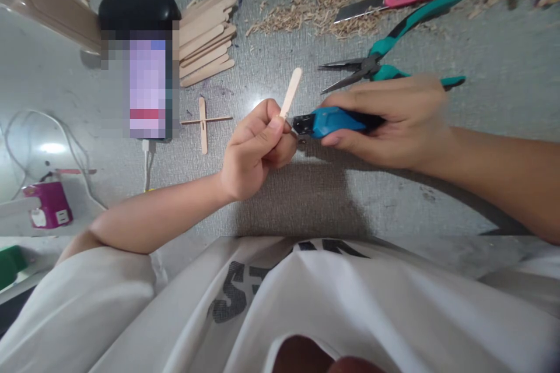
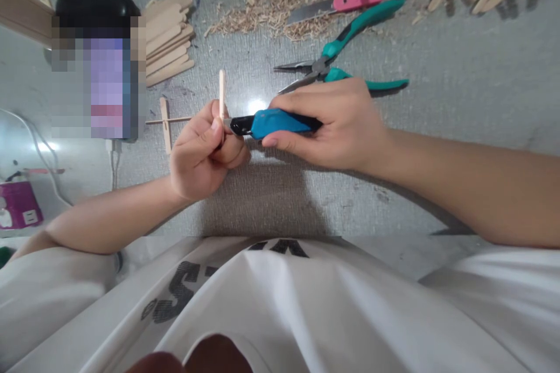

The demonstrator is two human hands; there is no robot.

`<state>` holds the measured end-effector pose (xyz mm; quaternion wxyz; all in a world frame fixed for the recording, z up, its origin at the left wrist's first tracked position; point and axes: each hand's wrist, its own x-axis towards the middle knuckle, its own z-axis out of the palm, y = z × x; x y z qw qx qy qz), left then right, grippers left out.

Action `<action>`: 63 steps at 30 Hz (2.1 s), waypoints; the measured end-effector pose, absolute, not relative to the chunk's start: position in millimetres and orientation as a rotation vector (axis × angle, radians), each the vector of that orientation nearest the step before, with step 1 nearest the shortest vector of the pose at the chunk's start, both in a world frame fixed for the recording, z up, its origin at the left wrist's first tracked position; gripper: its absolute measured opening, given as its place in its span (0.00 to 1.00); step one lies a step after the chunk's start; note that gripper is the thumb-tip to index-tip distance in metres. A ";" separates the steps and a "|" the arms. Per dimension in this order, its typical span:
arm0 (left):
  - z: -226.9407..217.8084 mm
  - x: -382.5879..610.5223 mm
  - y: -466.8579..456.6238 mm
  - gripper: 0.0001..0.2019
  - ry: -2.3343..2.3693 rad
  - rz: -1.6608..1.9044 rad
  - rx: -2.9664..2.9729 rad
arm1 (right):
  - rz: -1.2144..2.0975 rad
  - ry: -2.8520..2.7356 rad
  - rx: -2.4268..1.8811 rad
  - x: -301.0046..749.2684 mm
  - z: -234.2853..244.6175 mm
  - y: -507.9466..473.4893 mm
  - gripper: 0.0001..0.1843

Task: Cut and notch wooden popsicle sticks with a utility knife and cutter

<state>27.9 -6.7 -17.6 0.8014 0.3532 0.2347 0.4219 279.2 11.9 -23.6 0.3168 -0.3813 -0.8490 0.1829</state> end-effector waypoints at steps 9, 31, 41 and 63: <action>-18.1 27.8 -7.5 0.23 0.530 0.893 0.781 | 0.514 -2.217 -0.970 280.3 -26.8 14.7 0.29; -10.0 28.0 -8.0 0.15 0.677 0.885 0.665 | 0.102 -2.139 -1.074 272.8 -31.9 4.1 0.31; -14.5 27.9 -7.9 0.17 0.661 0.888 0.642 | 0.323 -2.208 -1.155 275.6 -27.0 6.2 0.34; -13.5 28.0 -8.8 0.17 0.706 0.876 0.699 | 0.051 -2.083 -1.062 273.4 -33.6 7.4 0.29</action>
